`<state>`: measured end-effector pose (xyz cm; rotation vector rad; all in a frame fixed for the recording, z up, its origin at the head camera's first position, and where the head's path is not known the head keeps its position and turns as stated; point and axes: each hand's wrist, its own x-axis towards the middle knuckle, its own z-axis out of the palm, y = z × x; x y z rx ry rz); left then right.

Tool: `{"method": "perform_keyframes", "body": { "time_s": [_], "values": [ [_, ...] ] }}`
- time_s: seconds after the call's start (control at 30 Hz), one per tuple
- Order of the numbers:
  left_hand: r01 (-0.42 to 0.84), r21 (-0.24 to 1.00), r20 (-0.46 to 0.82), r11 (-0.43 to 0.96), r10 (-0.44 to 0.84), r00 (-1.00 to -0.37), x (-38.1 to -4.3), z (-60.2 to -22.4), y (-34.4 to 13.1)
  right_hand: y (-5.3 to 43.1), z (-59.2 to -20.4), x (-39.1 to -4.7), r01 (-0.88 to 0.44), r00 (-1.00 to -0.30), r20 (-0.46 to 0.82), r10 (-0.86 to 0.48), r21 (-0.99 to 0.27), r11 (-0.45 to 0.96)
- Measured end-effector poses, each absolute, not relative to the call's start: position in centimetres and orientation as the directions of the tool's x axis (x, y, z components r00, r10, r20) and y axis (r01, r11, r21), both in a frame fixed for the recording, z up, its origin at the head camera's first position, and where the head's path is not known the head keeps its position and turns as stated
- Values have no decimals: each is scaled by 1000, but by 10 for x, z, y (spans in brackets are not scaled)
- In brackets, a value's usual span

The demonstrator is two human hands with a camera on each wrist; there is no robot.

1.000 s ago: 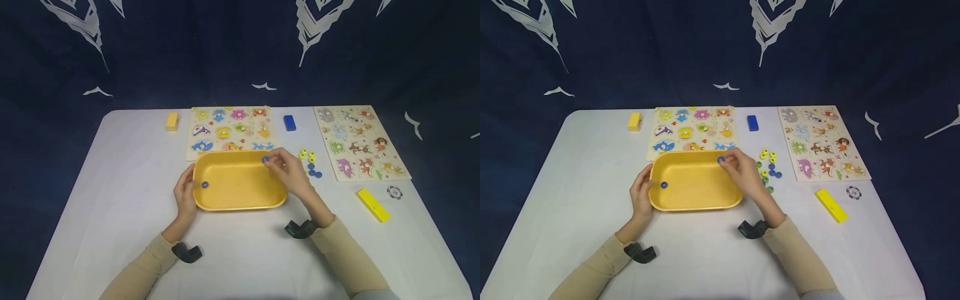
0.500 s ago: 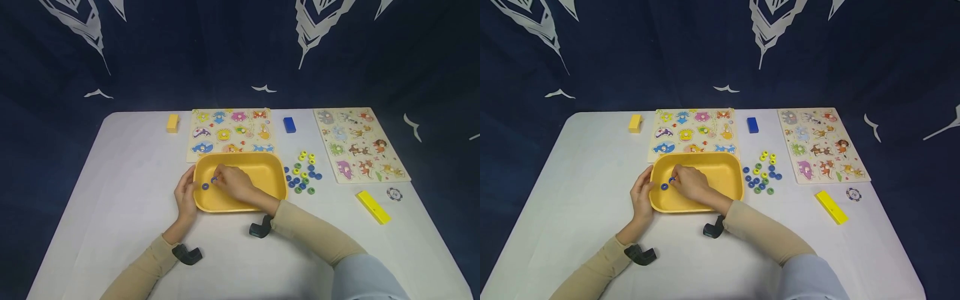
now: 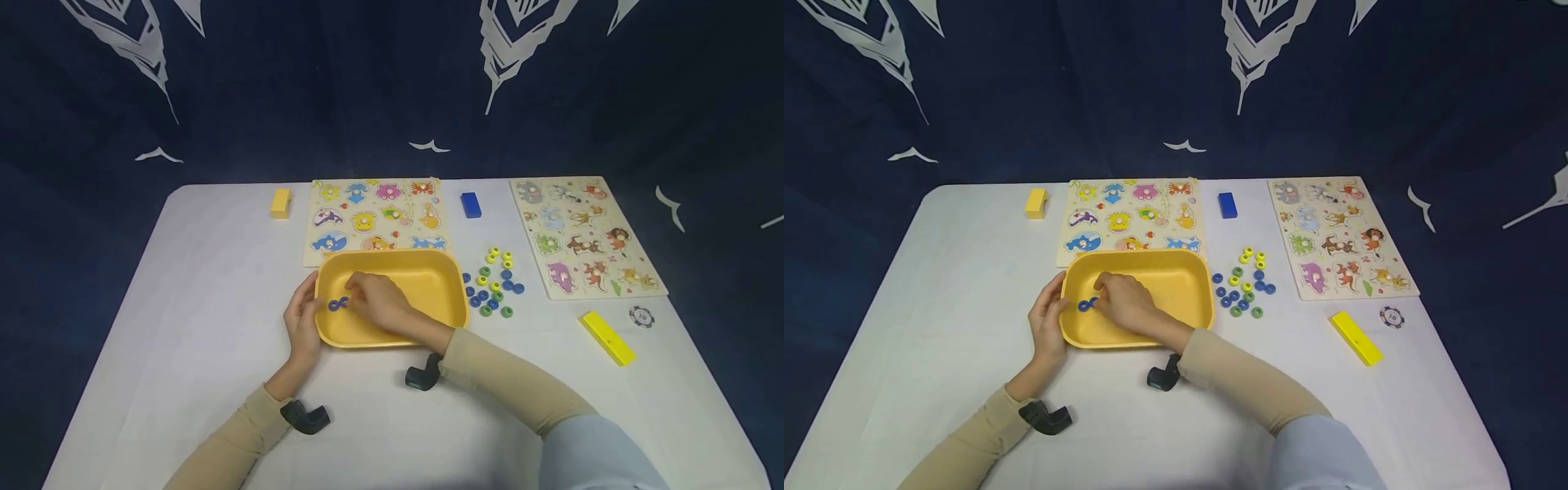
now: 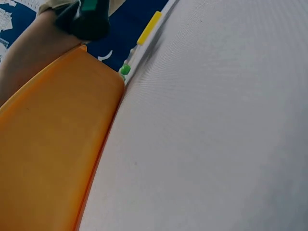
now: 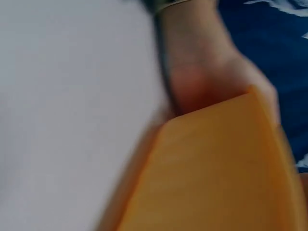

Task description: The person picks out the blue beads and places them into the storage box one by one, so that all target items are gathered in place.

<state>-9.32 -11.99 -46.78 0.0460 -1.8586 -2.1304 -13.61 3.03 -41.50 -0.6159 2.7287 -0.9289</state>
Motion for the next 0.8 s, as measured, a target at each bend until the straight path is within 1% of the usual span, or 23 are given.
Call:
{"method": "perform_keyframes", "body": {
  "time_s": [0.1,0.2,0.3,0.4,0.5,0.63,0.7,0.8],
  "values": [
    [202,973,171,-111,-246,-954,-91,-463,-118,49,-405,-127,-378,-900,107,-423,-675,633],
    [192,975,159,-116,-249,-955,-90,-461,-118,78,-399,-117,-423,-897,249,-365,-720,550],
    [188,975,152,-121,-254,-955,-90,-458,-117,115,-400,-110,-440,-896,333,-293,-744,502],
    [191,975,158,-113,-250,-955,-88,-449,-115,157,-408,-104,-435,-899,393,-194,-747,504],
    [197,974,164,-113,-249,-955,-86,-446,-113,197,-422,-98,-384,-909,411,-72,-755,531],
    [196,973,161,-121,-253,-954,-86,-447,-113,237,-441,-92,-267,-928,367,66,-777,570],
    [193,973,157,-125,-253,-955,-86,-449,-113,250,-449,-91,-225,-935,340,99,-788,573],
    [190,974,155,-125,-247,-957,-86,-450,-113,260,-456,-90,-181,-950,293,109,-800,571]
  ]
}}
